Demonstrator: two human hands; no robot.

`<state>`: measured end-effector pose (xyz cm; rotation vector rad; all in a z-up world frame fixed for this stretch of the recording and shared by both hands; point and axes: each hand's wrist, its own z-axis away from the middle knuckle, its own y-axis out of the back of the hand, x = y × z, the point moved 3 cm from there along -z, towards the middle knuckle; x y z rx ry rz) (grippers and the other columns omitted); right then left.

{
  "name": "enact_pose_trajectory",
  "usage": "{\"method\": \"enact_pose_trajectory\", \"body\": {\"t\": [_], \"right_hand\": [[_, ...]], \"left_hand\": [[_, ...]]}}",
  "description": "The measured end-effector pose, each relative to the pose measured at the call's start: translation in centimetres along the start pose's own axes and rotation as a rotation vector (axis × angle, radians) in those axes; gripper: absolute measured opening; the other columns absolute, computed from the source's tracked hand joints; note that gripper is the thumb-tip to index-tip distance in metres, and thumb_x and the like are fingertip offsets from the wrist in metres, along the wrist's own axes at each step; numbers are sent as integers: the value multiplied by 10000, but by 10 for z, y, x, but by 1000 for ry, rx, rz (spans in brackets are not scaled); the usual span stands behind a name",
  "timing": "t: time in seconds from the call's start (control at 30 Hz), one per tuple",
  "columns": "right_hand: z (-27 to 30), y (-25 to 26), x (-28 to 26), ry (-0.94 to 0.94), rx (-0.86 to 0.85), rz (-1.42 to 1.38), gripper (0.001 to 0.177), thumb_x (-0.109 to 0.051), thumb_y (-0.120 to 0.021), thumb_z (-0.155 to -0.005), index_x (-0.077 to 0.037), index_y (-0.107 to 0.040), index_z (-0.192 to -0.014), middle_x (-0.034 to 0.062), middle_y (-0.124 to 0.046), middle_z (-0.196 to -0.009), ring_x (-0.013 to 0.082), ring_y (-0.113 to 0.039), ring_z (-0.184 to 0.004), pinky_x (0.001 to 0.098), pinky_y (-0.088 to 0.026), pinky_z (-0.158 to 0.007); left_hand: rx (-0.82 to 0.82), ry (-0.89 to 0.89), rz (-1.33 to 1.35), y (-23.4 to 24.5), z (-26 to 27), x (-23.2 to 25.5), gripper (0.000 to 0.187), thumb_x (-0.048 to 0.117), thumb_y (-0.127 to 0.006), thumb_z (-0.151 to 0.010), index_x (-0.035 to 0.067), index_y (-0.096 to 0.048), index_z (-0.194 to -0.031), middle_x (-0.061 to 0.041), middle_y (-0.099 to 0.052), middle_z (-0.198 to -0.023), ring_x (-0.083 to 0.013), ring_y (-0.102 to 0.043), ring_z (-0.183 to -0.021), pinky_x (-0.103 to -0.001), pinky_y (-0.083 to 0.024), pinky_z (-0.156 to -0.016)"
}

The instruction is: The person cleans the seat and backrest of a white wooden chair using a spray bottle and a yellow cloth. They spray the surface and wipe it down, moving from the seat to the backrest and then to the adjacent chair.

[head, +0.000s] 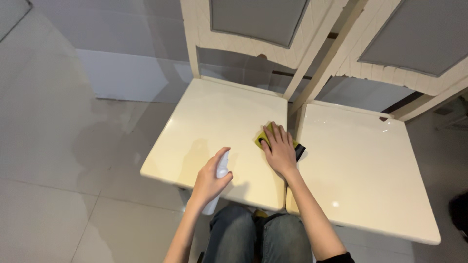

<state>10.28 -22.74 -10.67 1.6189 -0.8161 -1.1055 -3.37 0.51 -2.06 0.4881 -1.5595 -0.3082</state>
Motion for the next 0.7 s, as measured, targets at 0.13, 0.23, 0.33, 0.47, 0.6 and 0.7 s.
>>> {"method": "enact_pose_trajectory", "body": {"t": [0.13,0.23,0.33,0.47,0.6,0.7], "right_hand": [[-20,0,5,6,-1,22,587,-466,-343,-1056,-207,-383,-1581,88,-259,-1679,304,-201,-1550,498,-140,-1257],[-44,-2,10,-12,7,46,591,-476,-328,-1055,-215,-379,-1582,80,-258,-1682,294,-204,-1554,498,-141,-1263],[-54,-8,13,-20,1,70,596,-481,-312,-1059,-210,-360,-1588,81,-247,-1685,300,-195,-1554,502,-135,-1261],[-43,-11,5,12,7,117,609,-479,-309,-1067,-188,-338,-1601,98,-238,-1689,319,-187,-1553,513,-130,-1253],[-17,-9,-21,47,-88,112,612,-483,-326,-1068,-173,-313,-1596,122,-205,-1678,334,-158,-1539,531,-99,-1225],[3,-2,-38,60,-65,70,605,-459,-361,-1042,-206,-344,-1591,102,-236,-1684,313,-196,-1548,514,-126,-1249]], "left_hand": [[20,42,1,0,1,-5,707,178,-730,-755,238,-535,-1432,-164,-713,-1184,-345,-714,-1048,-419,-558,-888],[39,72,-7,1,-1,-5,711,184,-731,-753,247,-537,-1434,-159,-719,-1156,-340,-717,-1029,-417,-559,-886],[52,62,2,1,-1,-5,709,181,-733,-755,244,-540,-1435,-159,-718,-1158,-340,-716,-1032,-416,-561,-881],[41,77,16,2,-1,-4,708,175,-724,-760,246,-540,-1440,-155,-722,-1136,-337,-720,-1020,-412,-564,-884],[56,32,6,7,1,0,718,169,-727,-752,238,-534,-1440,-155,-716,-1171,-342,-715,-1048,-415,-563,-894],[72,30,0,10,1,-1,713,168,-730,-751,239,-539,-1434,-158,-715,-1192,-347,-710,-1060,-419,-559,-890]]}}
